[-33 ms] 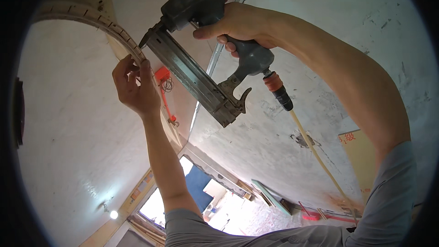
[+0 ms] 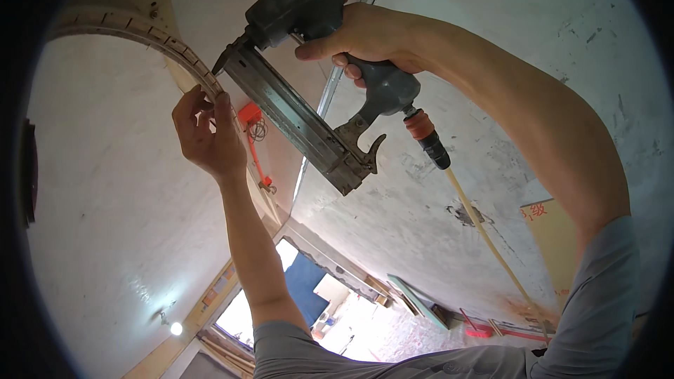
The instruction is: Applying glue to a flexible wood strip and nailing it onto a curved ceiling frame using a nail gun.
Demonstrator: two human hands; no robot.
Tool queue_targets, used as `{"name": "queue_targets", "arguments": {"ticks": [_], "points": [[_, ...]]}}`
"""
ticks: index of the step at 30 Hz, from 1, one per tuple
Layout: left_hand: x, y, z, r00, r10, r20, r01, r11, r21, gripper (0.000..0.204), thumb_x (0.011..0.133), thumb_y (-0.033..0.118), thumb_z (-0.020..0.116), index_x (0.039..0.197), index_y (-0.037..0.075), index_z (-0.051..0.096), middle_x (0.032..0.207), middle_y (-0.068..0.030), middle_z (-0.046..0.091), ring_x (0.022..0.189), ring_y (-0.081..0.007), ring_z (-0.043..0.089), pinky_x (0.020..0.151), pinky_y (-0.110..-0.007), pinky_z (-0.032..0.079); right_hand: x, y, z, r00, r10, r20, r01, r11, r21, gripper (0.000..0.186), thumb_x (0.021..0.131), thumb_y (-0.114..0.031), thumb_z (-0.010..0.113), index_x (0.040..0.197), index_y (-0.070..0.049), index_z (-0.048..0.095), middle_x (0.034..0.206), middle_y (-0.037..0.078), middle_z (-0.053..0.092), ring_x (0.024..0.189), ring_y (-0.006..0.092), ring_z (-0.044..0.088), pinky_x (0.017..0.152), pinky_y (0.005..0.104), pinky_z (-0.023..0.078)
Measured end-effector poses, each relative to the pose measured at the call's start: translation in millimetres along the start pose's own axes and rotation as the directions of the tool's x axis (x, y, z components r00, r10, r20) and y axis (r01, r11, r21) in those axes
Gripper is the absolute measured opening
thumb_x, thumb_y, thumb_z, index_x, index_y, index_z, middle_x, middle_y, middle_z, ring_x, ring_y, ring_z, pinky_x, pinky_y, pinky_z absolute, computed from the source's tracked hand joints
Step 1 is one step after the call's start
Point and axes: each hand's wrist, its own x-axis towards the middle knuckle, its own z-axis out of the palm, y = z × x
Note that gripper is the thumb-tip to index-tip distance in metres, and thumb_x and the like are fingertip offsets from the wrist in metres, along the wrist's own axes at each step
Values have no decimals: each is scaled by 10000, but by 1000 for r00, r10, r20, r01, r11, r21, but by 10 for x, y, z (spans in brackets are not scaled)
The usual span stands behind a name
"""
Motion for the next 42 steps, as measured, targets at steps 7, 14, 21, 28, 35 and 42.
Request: {"name": "queue_targets", "arguments": {"ticks": [7, 14, 21, 28, 35, 42], "points": [[-44, -44, 12, 1000, 18, 8, -17, 992, -128, 406, 820, -12, 751, 1203, 12, 618, 1092, -50, 578, 820, -101, 571, 675, -221, 483, -14, 21, -30, 999, -51, -14, 51, 999, -17, 410, 834, -310, 809, 641, -73, 535, 583, 20, 492, 493, 133, 502, 497, 307, 459], [26, -20, -59, 995, 7, 95, 5, 993, -121, 412, 872, -9, 723, 1256, -18, 573, 970, -52, 650, 833, -88, 570, 770, -234, 489, 81, 78, -78, 993, -101, 61, 103, 995, -16, 331, 830, -243, 791, 690, -114, 520, 579, -16, 471, 483, 110, 479, 501, 314, 439], [52, -13, -82, 992, 7, 125, 17, 981, -193, 457, 826, -9, 758, 1244, 14, 575, 973, -38, 612, 798, -82, 566, 681, -199, 455, 119, 118, -76, 990, -104, 96, 104, 995, 13, 349, 832, -244, 795, 682, -113, 509, 572, -5, 470, 475, 120, 481, 512, 316, 453], [33, -22, -65, 978, 133, 160, -160, 972, 169, 675, 791, 208, 839, 1345, 34, 496, 1043, -67, 540, 787, -127, 508, 678, -250, 467, 132, 145, -81, 989, -111, 100, 109, 994, 18, 351, 829, -237, 798, 684, -109, 505, 572, 0, 473, 465, 124, 500, 510, 315, 465], [46, 110, 224, 945, 327, 29, -297, 812, 502, 708, 807, 188, 797, 1404, 22, 455, 1026, -119, 523, 721, -138, 532, 546, -239, 479, 118, 181, -89, 986, -130, 106, 125, 991, 57, 331, 834, -221, 792, 701, -102, 513, 570, -4, 475, 468, 118, 498, 498, 296, 459], [-10, 45, 205, 953, 299, 44, -277, 806, 523, 604, 838, 32, 658, 1411, -23, 473, 996, -124, 532, 708, -159, 594, 496, -251, 527, -18, 82, -107, 991, -129, 42, 126, 990, 66, 335, 839, -258, 794, 717, -98, 526, 572, -14, 484, 472, 96, 495, 489, 280, 452]]}}
